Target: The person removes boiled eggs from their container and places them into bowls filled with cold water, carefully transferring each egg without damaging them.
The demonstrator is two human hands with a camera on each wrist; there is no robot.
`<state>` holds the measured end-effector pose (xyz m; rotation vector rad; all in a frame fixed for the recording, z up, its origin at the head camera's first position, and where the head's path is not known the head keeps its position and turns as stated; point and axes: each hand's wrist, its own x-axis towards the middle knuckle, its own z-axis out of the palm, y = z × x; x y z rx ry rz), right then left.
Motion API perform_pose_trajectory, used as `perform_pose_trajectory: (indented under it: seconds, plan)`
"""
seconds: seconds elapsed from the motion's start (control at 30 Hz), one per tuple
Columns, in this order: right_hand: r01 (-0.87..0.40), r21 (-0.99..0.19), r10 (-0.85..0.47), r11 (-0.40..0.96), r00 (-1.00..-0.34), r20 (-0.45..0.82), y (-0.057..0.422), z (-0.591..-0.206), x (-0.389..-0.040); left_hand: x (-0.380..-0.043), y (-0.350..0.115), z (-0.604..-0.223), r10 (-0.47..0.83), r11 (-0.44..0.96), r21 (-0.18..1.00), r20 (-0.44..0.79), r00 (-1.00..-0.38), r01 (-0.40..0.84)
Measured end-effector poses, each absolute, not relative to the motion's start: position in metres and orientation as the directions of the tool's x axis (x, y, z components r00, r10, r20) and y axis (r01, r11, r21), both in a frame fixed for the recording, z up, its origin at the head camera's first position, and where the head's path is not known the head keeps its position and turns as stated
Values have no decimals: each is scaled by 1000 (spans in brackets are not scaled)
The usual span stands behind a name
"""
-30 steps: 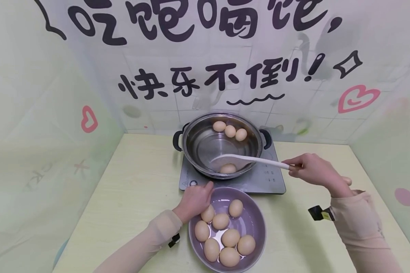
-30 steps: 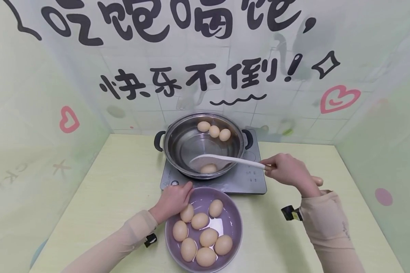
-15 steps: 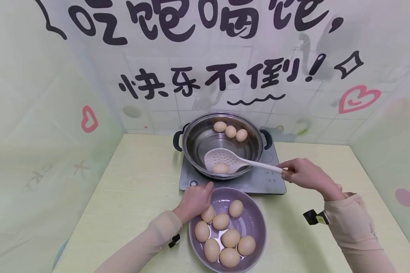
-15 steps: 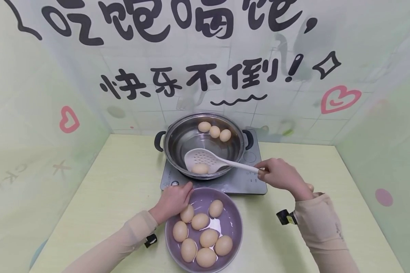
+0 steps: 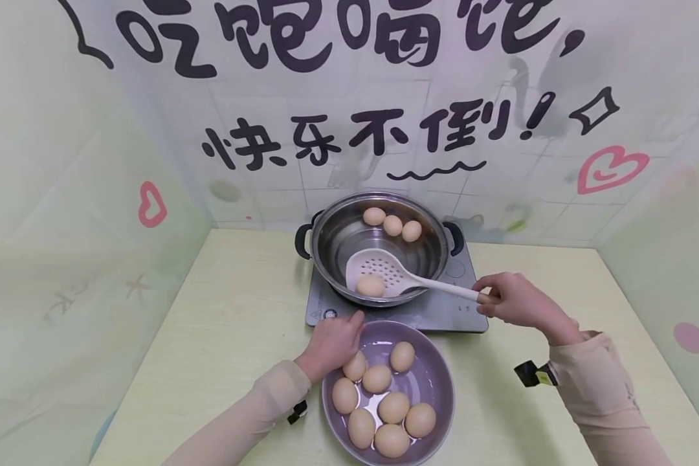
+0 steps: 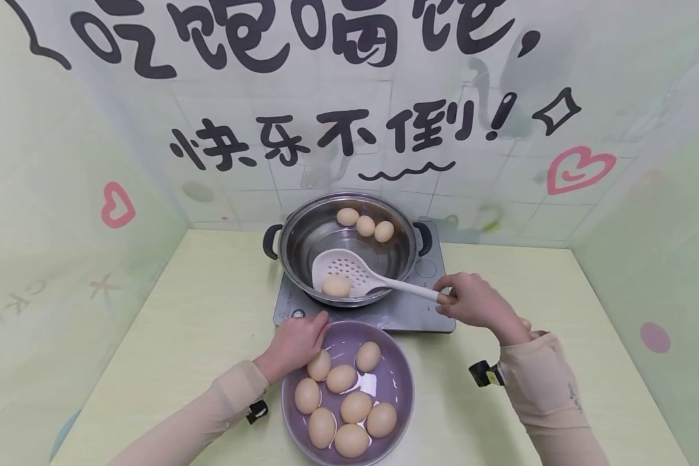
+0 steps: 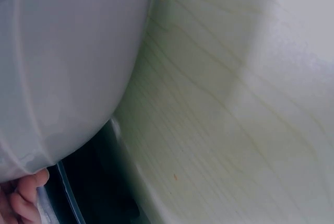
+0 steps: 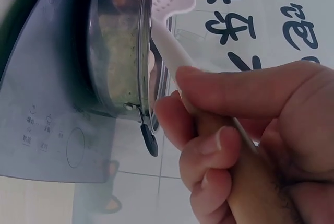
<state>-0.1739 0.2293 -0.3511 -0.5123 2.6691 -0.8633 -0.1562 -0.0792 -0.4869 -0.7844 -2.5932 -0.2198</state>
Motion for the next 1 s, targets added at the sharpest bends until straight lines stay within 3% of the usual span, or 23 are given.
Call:
perform_pose_trajectory:
  seconds: [0.57, 1.0]
  plan:
    - [-178, -677, -479, 714, -830, -286, 226, -351, -178, -155, -79, -487, 486, 834, 26, 440, -755, 552]
    - [-163, -685, -470, 710, -834, -288, 240, -342, -170, -157, -79, -489, 489, 826, 19, 471, -734, 563]
